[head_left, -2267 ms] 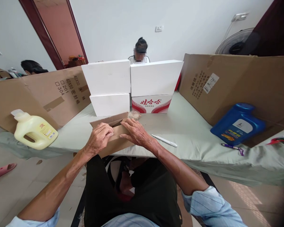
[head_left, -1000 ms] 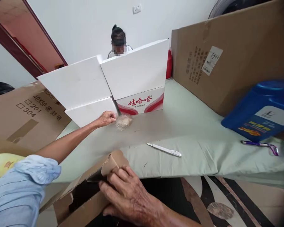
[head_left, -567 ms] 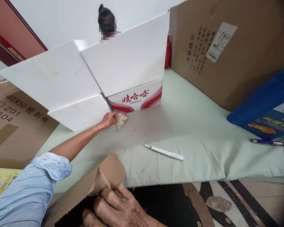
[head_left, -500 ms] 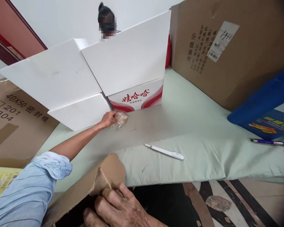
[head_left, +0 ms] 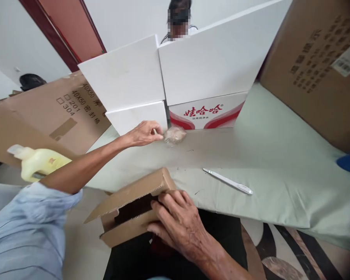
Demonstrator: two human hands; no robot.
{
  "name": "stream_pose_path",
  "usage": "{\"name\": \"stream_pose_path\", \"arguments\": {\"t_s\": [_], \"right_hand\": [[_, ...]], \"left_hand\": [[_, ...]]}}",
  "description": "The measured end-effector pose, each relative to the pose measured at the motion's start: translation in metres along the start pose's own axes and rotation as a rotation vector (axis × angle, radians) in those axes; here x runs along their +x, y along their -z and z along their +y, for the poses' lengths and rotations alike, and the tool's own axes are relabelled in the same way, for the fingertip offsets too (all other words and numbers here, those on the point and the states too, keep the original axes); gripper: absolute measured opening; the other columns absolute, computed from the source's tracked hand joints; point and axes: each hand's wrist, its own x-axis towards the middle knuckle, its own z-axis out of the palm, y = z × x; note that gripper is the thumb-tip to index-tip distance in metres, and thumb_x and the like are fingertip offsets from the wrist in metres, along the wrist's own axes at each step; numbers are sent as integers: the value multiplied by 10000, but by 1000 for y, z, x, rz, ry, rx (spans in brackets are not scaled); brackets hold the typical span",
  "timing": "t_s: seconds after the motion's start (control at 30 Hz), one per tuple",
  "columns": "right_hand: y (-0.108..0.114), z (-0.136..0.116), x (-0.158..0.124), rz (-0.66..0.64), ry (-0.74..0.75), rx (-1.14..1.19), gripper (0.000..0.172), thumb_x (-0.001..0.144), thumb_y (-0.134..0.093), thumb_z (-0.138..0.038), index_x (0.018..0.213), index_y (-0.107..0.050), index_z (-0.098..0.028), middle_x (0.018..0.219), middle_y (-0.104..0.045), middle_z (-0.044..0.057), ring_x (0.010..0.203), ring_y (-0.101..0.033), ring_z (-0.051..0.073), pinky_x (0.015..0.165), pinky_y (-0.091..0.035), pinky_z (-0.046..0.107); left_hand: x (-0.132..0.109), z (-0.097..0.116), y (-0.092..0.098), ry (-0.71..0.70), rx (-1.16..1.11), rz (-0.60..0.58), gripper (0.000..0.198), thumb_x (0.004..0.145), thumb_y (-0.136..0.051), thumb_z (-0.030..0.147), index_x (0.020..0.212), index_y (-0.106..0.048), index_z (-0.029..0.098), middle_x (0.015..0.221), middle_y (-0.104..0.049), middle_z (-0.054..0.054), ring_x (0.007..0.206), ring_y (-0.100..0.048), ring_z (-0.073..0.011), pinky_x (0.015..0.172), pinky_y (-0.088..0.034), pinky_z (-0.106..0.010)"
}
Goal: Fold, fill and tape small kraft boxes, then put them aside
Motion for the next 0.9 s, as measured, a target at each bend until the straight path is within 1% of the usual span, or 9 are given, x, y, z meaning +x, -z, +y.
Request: {"name": "stream_pose_path", "arguments": {"t_s": [0.07, 0.13, 0.23, 0.3, 0.43, 0.53, 0.7, 0.8, 0.9], "right_hand": [[0, -3, 3, -11, -6, -16, 287, 1078, -705, -427, 1240, -702, -190, 1053, -716, 96, 944, -600, 261, 817, -465, 432], [1, -6, 6, -28, -18, -50, 289, 1098, -664, -414, 1282, -690, -193, 1101, -724, 117, 960, -599, 274, 825, -464, 441], [-1, -10, 8, -25, -35, -100, 308, 1124, -607, -423, 1314, -652, -184, 1079, -726, 126, 942, -599, 283, 822, -461, 444], [-3, -12, 7, 5, -41, -126, 325, 1131, -590, -431, 1338, -612, -181, 1049, -719, 120, 925, -608, 285, 818, -467, 438], [-11, -13, 2, 48, -20, -149, 492, 1127, -610, -403, 1545, -463, -191, 1109, -733, 133, 957, -669, 292, 854, -503, 438], [-14, -12, -1, 47, 1, -163, 626, 1137, -596, -381, 1668, -323, -192, 1187, -745, 167, 1039, -719, 306, 907, -521, 453], [-15, -11, 0, 4, -27, -191, 576, 1138, -599, -411, 1628, -409, -176, 1180, -758, 185, 1062, -746, 316, 912, -528, 443], [-19, -10, 2, 53, -37, -197, 564, 1139, -596, -433, 1604, -437, -157, 1243, -756, 207, 1097, -750, 320, 896, -537, 427], [-25, -8, 3, 134, -44, -247, 563, 1146, -578, -459, 1595, -450, -143, 1249, -763, 209, 1100, -756, 320, 889, -544, 419]], "left_hand": [[-60, 12, 19, -78, -58, -40, 243, 969, -670, 416, 954, -788, 204, 1069, -788, -66, 899, -717, -218, 754, -543, -319], [-118, 18, 27, -59, -90, -44, 274, 1002, -666, 470, 993, -811, 237, 1102, -796, -66, 884, -732, -218, 708, -564, -321], [-186, 21, 22, -46, -134, -19, 268, 930, -806, 499, 1090, -826, 284, 1162, -800, -55, 936, -754, -235, 735, -616, -337], [-213, 23, 13, -90, -132, 31, 332, 850, -904, 472, 1113, -822, 288, 1175, -800, -56, 964, -763, -244, 792, -643, -357], [-235, 30, -2, -204, -106, 187, 335, 830, -935, 385, 1119, -812, 272, 1163, -803, -83, 991, -786, -255, 880, -660, -383], [-241, 35, -8, -254, -75, 227, 273, 850, -899, 323, 1100, -806, 264, 1127, -808, -85, 959, -792, -252, 850, -661, -377], [-251, 40, -17, -277, -28, 225, 247, 854, -858, 237, 1086, -775, 256, 1082, -809, -59, 936, -791, -238, 829, -657, -358], [-257, 43, -21, -244, -17, 223, 366, 821, -915, 284, 1140, -740, 247, 1153, -802, -70, 993, -788, -248, 853, -657, -366], [-260, 47, -24, -205, 21, 233, 329, 860, -875, 248, 1149, -721, 224, 1181, -790, -80, 1029, -779, -243, 874, -639, -356]]}}
